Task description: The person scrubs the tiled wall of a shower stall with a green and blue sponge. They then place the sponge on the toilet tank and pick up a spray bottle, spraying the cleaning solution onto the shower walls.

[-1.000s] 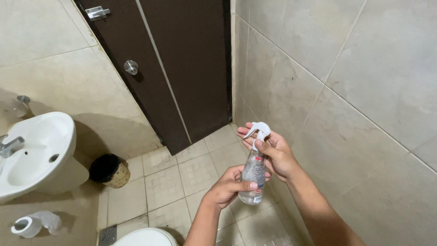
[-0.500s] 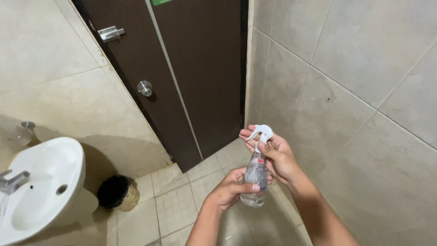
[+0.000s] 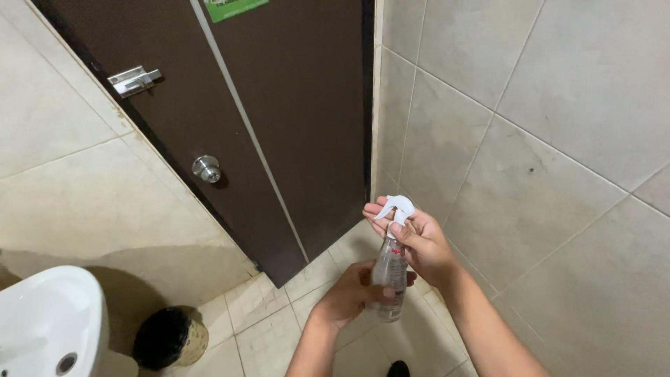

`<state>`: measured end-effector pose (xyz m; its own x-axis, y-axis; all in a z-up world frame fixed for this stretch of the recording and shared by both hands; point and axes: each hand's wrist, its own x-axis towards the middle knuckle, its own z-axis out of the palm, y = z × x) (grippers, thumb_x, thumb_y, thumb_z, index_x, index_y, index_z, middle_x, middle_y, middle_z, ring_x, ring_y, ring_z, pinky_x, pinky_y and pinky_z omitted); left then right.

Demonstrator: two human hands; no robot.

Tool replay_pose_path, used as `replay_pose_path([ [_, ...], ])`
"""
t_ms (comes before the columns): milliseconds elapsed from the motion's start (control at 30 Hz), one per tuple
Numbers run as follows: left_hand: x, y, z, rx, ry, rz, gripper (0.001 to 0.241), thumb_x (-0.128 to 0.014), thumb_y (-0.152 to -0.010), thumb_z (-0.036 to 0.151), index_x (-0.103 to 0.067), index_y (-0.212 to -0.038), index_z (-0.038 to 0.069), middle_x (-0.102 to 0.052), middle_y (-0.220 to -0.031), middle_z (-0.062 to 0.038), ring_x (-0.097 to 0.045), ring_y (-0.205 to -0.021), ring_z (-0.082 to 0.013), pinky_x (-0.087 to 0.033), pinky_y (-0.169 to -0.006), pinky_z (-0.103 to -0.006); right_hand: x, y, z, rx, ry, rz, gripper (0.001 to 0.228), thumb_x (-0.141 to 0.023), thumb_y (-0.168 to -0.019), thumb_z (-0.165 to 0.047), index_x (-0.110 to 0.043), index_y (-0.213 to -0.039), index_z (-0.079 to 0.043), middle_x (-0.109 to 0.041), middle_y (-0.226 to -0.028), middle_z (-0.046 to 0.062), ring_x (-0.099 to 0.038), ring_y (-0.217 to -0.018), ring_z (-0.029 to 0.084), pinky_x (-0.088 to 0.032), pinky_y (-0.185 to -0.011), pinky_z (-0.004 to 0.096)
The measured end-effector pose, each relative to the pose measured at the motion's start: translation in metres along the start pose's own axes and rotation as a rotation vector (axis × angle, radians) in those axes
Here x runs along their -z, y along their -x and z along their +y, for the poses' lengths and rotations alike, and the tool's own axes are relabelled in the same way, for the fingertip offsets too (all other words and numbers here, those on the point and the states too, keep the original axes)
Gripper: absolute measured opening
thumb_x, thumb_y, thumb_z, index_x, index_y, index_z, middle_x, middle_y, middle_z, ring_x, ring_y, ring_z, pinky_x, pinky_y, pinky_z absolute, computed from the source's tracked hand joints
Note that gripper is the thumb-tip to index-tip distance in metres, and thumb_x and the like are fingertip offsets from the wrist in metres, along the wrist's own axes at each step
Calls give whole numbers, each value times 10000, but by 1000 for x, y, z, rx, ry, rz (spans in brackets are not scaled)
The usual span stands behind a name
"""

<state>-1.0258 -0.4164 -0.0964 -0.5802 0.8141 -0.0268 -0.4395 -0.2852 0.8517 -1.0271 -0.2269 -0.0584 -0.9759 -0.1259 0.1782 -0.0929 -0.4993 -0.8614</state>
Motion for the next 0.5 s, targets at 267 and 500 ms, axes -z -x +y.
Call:
replay_pose_path([
  [267, 50, -64, 7, -8, -8, -53, 582, -801, -796, 138, -630, -1318, -53, -729, -1227, -133, -697, -1131, -202, -533, -1034, -350, 36, -59, -4, -20, 73, 50, 696, -675, -935, -187, -383, -1510, 73, -542, -1486, 255, -523, -1411, 301, -409, -1195, 402],
  [500, 68, -118, 14, 9, -11, -97, 578, -824, -781, 138, -645, -1298, -46, -738, -1205, -117, -691, -1098, -197, -523, -996, -365, 75, -91, -12, 26, 90, 60, 693, -689, -946, -190, -395, -1524, 57, -542, -1500, 243, -539, -1398, 267, -429, -1166, 368],
])
